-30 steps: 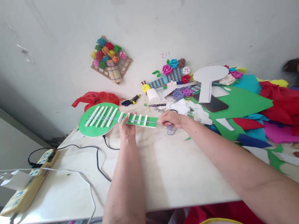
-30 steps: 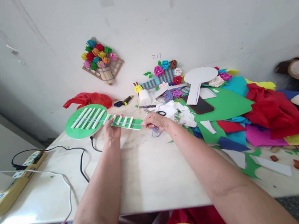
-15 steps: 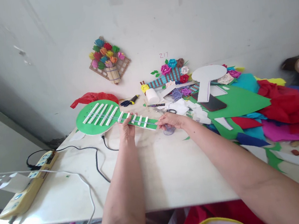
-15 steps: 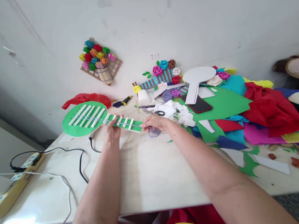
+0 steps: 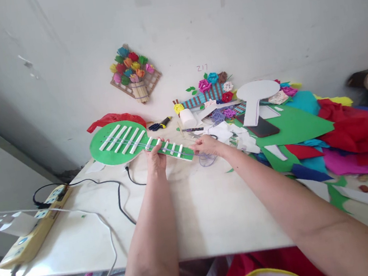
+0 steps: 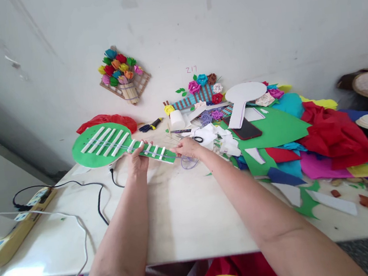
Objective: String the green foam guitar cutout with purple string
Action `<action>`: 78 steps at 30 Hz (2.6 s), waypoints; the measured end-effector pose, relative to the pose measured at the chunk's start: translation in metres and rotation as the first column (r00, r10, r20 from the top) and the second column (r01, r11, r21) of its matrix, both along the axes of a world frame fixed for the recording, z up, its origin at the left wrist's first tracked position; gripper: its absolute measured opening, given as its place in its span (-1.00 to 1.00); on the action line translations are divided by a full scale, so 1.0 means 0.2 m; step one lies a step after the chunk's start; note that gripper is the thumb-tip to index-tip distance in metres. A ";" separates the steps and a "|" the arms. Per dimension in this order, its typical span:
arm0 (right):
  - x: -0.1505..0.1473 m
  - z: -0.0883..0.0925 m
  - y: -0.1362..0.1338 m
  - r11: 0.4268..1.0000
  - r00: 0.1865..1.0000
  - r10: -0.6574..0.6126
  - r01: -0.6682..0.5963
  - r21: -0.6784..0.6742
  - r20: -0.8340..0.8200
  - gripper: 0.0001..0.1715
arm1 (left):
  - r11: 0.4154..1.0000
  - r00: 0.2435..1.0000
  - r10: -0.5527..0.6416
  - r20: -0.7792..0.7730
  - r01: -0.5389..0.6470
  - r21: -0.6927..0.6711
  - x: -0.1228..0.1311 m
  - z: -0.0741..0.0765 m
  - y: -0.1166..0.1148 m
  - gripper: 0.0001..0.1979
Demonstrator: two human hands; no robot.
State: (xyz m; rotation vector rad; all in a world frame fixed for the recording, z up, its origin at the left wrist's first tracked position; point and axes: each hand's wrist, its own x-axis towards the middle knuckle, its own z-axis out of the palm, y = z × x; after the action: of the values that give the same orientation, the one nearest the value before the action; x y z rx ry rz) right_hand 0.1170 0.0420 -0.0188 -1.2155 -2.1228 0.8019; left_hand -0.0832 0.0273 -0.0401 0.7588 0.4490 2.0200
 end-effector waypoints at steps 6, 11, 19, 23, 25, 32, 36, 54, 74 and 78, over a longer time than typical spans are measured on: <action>-0.05 0.01 -0.01 0.942 0.987 -0.160 0.146 0.302 0.024 -0.71 | 1.000 0.999 0.008 -0.039 -0.008 -0.008 0.02 0.01 -0.01 -0.62; -0.13 0.02 -0.07 0.963 0.999 -0.042 0.039 0.266 0.004 -0.73 | 1.000 0.999 -0.019 -0.029 0.019 0.018 0.03 0.01 -0.01 -0.62; -0.14 -0.03 -0.04 0.967 0.999 -0.042 0.040 0.253 0.001 -0.83 | 1.000 0.999 -0.003 -0.054 0.003 -0.008 0.05 0.02 -0.01 -0.64; -0.13 -0.03 -0.04 0.997 0.973 0.074 -0.077 -0.005 -0.217 -0.82 | 1.000 0.999 0.001 -0.049 -0.001 -0.012 0.05 0.02 -0.01 -0.65; -0.13 -0.02 -0.05 0.978 0.938 0.100 -0.153 -0.139 -0.331 -0.83 | 1.000 0.999 0.002 -0.044 -0.003 -0.009 0.04 0.01 0.00 -0.66; -0.13 0.01 -0.08 0.957 0.935 0.004 -0.107 -0.271 -0.355 -0.79 | 1.000 0.999 -0.025 -0.024 0.025 0.016 0.02 -0.01 0.01 -0.72; -0.13 0.01 -0.07 0.970 0.966 0.012 -0.074 -0.230 -0.257 -0.77 | 0.999 0.999 -0.035 -0.013 0.035 0.012 0.02 0.00 0.00 -0.71; -0.10 0.03 -0.06 0.983 0.981 0.132 -0.148 -0.110 -0.142 -0.80 | 0.996 0.996 -0.017 0.088 0.024 -0.088 0.03 0.01 0.02 -0.48; -0.05 0.08 -0.06 0.949 0.972 0.227 -0.234 -0.210 -0.057 -0.96 | 0.990 0.994 0.061 0.092 -0.049 -0.136 -0.01 -0.01 0.04 -0.32; -0.06 0.06 -0.05 0.951 0.970 0.241 -0.244 -0.191 -0.041 -0.96 | 0.987 0.988 0.079 0.134 -0.059 -0.147 -0.02 -0.01 0.05 -0.31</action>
State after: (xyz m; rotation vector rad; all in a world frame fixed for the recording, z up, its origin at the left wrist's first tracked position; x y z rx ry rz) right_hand 0.1052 0.0313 -0.0066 -1.0479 -2.2503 1.1476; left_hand -0.0872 0.0379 -0.0424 0.5168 0.5386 2.0649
